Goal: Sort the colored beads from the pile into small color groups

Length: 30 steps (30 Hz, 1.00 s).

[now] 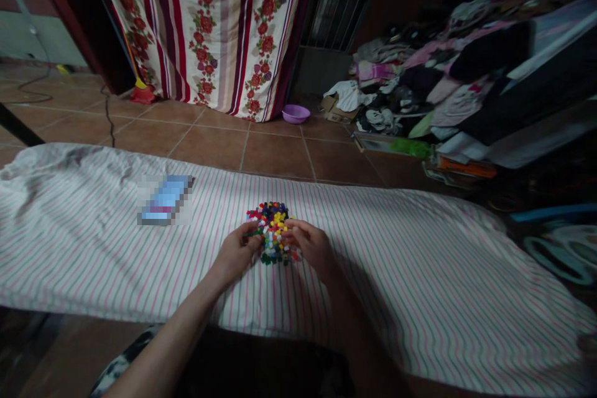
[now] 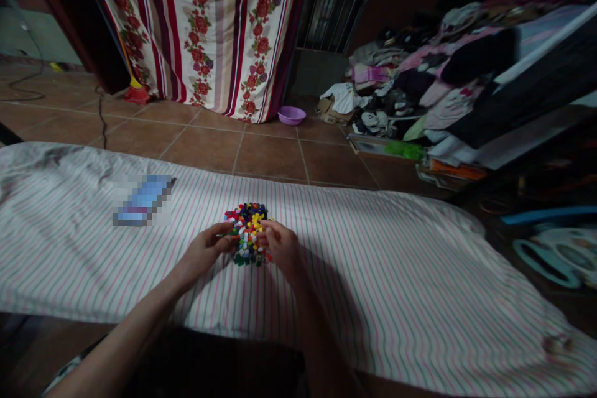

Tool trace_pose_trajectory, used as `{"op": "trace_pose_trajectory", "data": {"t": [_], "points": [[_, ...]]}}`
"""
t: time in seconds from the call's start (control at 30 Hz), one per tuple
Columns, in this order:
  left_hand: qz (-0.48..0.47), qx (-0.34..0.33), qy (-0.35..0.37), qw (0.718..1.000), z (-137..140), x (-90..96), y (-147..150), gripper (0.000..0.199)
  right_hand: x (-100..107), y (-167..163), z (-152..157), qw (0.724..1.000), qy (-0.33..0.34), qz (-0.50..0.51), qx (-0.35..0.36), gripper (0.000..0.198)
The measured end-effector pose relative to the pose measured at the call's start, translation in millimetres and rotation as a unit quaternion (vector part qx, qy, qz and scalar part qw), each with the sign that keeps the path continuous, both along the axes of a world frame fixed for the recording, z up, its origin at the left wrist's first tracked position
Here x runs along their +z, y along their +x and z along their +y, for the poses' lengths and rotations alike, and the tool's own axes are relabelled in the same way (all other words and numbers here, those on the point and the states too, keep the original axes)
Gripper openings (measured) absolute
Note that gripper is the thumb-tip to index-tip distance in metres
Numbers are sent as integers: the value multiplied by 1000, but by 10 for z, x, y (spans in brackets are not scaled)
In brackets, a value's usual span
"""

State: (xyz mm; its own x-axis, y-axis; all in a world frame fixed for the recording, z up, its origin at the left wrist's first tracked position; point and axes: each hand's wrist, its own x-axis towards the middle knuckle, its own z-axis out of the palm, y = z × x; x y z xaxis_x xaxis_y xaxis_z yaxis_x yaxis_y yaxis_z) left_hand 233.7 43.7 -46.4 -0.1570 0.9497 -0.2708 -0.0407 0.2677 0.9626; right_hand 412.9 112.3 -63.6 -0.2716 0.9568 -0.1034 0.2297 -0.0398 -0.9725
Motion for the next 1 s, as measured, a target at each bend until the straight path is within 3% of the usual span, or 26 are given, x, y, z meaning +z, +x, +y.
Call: {"op": "trace_pose_trajectory", "data": {"t": [0.17, 0.33, 0.5, 0.77, 0.9, 1.0], "points": [[-63, 41, -5, 997, 74, 120, -26, 43, 81, 5, -51, 999, -18, 34, 12, 45], [12, 98, 41, 994, 184, 168, -138, 32, 10, 45, -16, 999, -26, 22, 23, 47], [52, 130, 39, 989, 268, 81, -223, 33, -82, 116, 88, 999, 44, -22, 3, 46], [263, 112, 8, 958, 291, 44, -246, 36, -240, 215, 221, 970, 166, -122, -128, 38], [377, 87, 27, 921, 291, 75, -210, 36, -214, 161, 228, 963, 194, -142, -122, 36], [401, 60, 22, 914, 302, 84, -185, 37, -230, 132, 245, 964, 184, -144, -124, 35]]}}
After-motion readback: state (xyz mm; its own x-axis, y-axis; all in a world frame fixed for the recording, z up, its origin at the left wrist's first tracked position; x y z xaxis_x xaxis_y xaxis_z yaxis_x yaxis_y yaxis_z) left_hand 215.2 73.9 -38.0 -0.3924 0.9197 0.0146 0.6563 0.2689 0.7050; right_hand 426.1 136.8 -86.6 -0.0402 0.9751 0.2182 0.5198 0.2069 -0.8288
